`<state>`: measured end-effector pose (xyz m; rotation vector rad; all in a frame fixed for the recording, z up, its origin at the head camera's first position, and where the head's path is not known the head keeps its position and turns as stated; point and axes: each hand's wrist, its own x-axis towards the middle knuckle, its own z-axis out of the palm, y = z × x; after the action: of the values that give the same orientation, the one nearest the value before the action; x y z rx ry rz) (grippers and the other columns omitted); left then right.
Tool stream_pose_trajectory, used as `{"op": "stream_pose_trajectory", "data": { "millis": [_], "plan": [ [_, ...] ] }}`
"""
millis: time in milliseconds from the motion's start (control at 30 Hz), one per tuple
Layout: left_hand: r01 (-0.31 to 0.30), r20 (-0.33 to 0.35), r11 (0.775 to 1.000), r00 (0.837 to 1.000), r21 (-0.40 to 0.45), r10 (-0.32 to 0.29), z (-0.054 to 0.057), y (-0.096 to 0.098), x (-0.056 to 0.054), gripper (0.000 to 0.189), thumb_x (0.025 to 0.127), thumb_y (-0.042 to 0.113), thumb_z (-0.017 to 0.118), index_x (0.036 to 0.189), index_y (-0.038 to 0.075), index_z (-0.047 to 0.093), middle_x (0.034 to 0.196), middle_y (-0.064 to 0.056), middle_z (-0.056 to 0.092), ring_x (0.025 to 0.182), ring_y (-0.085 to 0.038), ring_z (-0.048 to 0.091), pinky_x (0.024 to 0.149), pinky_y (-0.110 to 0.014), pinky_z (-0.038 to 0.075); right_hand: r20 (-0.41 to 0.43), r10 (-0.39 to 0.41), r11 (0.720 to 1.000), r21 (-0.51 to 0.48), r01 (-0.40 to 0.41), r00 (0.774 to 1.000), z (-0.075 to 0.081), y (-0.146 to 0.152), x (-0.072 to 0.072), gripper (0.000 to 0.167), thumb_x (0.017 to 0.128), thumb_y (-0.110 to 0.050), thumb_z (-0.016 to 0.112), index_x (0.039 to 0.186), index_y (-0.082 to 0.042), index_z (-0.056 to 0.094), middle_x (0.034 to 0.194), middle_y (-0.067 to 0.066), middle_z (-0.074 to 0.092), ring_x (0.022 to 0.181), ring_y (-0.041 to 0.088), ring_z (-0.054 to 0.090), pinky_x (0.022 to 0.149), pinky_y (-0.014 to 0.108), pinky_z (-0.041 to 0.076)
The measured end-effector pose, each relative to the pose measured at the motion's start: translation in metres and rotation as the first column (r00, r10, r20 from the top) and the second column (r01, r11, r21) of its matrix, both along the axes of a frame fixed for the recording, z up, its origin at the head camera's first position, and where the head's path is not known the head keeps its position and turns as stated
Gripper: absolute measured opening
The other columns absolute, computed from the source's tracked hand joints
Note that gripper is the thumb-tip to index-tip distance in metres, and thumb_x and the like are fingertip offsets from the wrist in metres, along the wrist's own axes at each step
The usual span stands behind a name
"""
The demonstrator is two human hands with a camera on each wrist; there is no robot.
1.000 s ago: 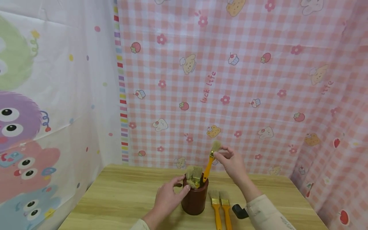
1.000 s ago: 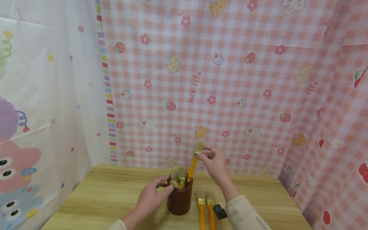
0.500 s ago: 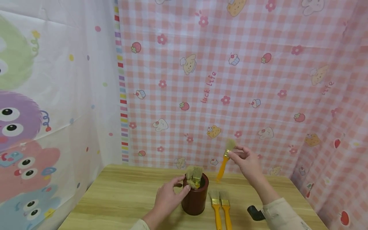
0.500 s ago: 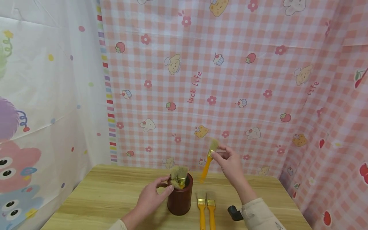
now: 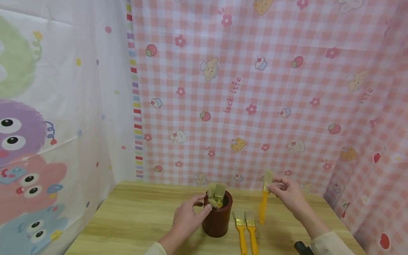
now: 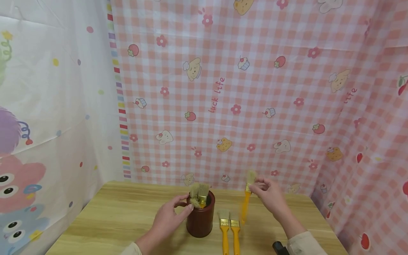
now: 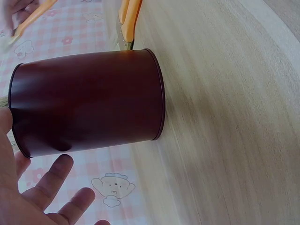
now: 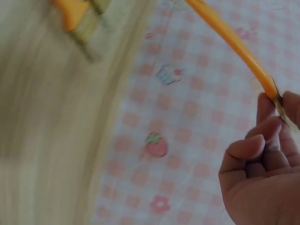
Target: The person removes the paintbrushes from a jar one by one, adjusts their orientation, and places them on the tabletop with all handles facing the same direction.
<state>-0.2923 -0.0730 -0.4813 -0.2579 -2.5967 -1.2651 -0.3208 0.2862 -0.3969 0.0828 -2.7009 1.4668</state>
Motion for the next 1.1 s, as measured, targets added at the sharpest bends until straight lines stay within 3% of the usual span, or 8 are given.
{"op": "stream_pose_trajectory", "data": {
  "millis": [233,367,433,600,800,1100],
  "plan": [
    [0.003,0.017,1.000,1.000,0.007,-0.003,0.000,0.000,0.000,0.053,0.099,0.063,0.066,0.142,0.032,0.068,0.121,-0.001,0.081,0.117,-0.039,0.072,0.091,-0.060,0.057,0.199,0.014,0.999,0.037,-0.022,0.980,-0.030,0.021,-0.003,0.063,0.104,-0.040,0.070,0.148,0.003,0.056,0.120,0.012,0.079,0.107,0.028,0.064,0.085,0.041,0.058],
    [0.004,0.012,1.000,1.000,0.003,-0.004,0.001,0.000,0.001,0.054,0.099,0.063,0.067,0.142,0.030,0.068,0.121,-0.002,0.081,0.116,-0.039,0.073,0.090,-0.060,0.057,0.256,0.037,0.997,0.059,-0.054,0.966,-0.054,0.025,-0.006,0.058,0.104,-0.036,0.070,0.143,0.005,0.059,0.115,0.007,0.079,0.106,0.029,0.063,0.086,0.045,0.058],
    [0.007,0.008,1.000,1.000,0.002,-0.007,0.001,0.000,0.001,0.055,0.098,0.063,0.067,0.142,0.029,0.069,0.120,-0.003,0.081,0.113,-0.038,0.073,0.088,-0.059,0.057,0.274,0.045,0.997,0.052,-0.061,0.961,-0.066,0.023,-0.008,0.050,0.103,-0.031,0.071,0.137,0.004,0.063,0.109,0.006,0.077,0.097,0.026,0.063,0.080,0.041,0.057],
    [0.011,-0.004,1.000,1.000,-0.005,-0.011,0.001,0.000,0.001,0.055,0.098,0.063,0.067,0.141,0.028,0.069,0.119,-0.004,0.081,0.111,-0.038,0.074,0.087,-0.058,0.057,0.291,0.065,0.996,0.042,-0.081,0.954,-0.090,0.017,-0.011,0.034,0.102,-0.023,0.071,0.124,0.003,0.067,0.098,0.006,0.074,0.076,0.016,0.057,0.063,0.028,0.045],
    [0.007,-0.006,1.000,1.000,-0.010,-0.007,0.000,0.001,0.001,0.055,0.099,0.063,0.067,0.141,0.028,0.069,0.119,-0.003,0.081,0.112,-0.038,0.074,0.087,-0.057,0.057,0.260,0.075,0.997,0.006,-0.080,0.963,-0.103,0.009,-0.013,0.034,0.098,-0.017,0.074,0.119,0.009,0.067,0.094,0.006,0.073,0.082,0.016,0.063,0.069,0.031,0.052],
    [0.003,0.005,1.000,1.000,-0.009,-0.003,0.001,0.001,0.002,0.055,0.098,0.063,0.068,0.141,0.028,0.069,0.119,-0.003,0.081,0.115,-0.039,0.073,0.088,-0.060,0.056,0.259,0.030,0.999,0.025,-0.037,0.965,-0.109,0.003,-0.015,0.024,0.095,-0.014,0.077,0.110,0.004,0.072,0.091,0.005,0.071,0.080,0.017,0.060,0.070,0.031,0.051]
  ]
}}
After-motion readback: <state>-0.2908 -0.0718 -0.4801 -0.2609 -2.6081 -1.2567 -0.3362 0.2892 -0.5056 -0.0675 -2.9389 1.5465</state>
